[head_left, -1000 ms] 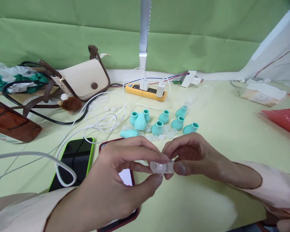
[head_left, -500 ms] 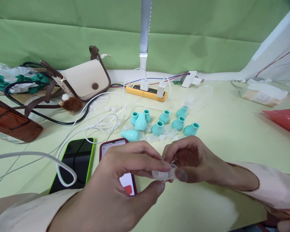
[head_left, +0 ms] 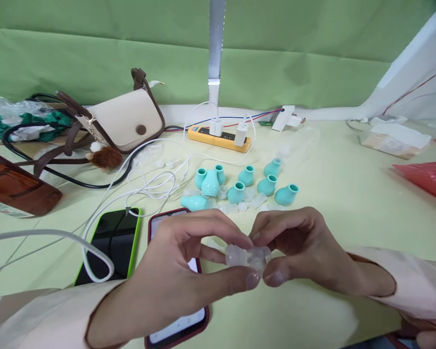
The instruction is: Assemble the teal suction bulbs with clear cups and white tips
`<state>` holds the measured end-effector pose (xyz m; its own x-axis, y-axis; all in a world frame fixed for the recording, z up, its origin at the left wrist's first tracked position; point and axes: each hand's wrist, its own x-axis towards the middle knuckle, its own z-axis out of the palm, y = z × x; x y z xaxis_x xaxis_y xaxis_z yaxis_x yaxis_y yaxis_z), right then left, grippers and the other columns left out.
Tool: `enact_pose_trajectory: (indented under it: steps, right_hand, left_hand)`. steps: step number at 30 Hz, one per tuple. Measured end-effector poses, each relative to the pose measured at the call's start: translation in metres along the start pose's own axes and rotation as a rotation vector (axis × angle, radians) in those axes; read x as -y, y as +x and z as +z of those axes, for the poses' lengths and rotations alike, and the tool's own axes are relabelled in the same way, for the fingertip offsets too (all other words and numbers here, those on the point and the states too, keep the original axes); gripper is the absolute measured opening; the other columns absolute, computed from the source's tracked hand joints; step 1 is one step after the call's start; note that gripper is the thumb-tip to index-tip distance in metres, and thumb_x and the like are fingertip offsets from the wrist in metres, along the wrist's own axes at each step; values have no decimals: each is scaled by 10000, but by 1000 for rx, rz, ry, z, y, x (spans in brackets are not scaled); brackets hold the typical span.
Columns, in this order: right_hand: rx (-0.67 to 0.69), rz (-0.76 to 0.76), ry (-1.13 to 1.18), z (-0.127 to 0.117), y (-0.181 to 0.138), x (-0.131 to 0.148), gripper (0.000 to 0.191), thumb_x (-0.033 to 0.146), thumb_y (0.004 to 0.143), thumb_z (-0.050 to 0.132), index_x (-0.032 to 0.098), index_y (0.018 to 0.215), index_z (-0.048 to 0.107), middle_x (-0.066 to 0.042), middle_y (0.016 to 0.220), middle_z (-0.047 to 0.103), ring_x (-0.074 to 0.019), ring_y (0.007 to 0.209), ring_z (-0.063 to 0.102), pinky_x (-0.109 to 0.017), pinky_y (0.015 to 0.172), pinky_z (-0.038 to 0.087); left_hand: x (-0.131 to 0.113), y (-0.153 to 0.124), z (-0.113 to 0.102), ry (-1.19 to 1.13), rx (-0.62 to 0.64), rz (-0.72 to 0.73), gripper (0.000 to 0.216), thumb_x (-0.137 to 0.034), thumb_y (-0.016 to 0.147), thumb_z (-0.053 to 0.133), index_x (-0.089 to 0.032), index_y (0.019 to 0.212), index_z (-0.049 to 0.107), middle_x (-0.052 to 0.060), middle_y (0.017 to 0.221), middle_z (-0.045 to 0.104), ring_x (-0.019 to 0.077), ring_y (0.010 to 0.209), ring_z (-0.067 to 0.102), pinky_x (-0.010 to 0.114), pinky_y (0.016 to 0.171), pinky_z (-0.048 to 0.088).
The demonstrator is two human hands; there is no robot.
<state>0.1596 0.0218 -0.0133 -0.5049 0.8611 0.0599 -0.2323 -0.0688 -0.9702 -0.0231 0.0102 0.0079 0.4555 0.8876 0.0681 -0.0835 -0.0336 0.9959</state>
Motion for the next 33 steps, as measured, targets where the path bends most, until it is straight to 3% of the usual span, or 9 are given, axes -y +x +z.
enact_pose_trajectory:
  steps: [5, 14, 33]
  right_hand:
    - [46, -19, -18, 0, -1, 2, 368, 30, 523, 739, 249, 816, 699, 15, 718, 627, -83, 637, 593, -182, 606, 524]
    - [37, -23, -67, 3, -4, 3, 352, 22, 604, 682, 259, 865, 679, -3, 778, 621, -100, 699, 574, -219, 640, 516]
    - [-10, -89, -147, 5, -3, -3, 344, 22, 585, 699, 245, 844, 667, -1, 787, 632, -111, 728, 591, -229, 656, 518]
  left_hand:
    - [-1, 0, -1, 17, 2, 12, 177, -55, 655, 655, -185, 774, 678, 7, 775, 614, 97, 652, 574, 151, 514, 508]
    - [2, 0, 0, 128, -38, 149, 181, -21, 632, 648, -153, 754, 671, 24, 748, 624, 113, 666, 587, 168, 529, 517]
    - [6, -7, -3, 415, -32, 253, 248, -45, 682, 623, -238, 840, 624, -32, 839, 619, 113, 785, 579, 235, 691, 474]
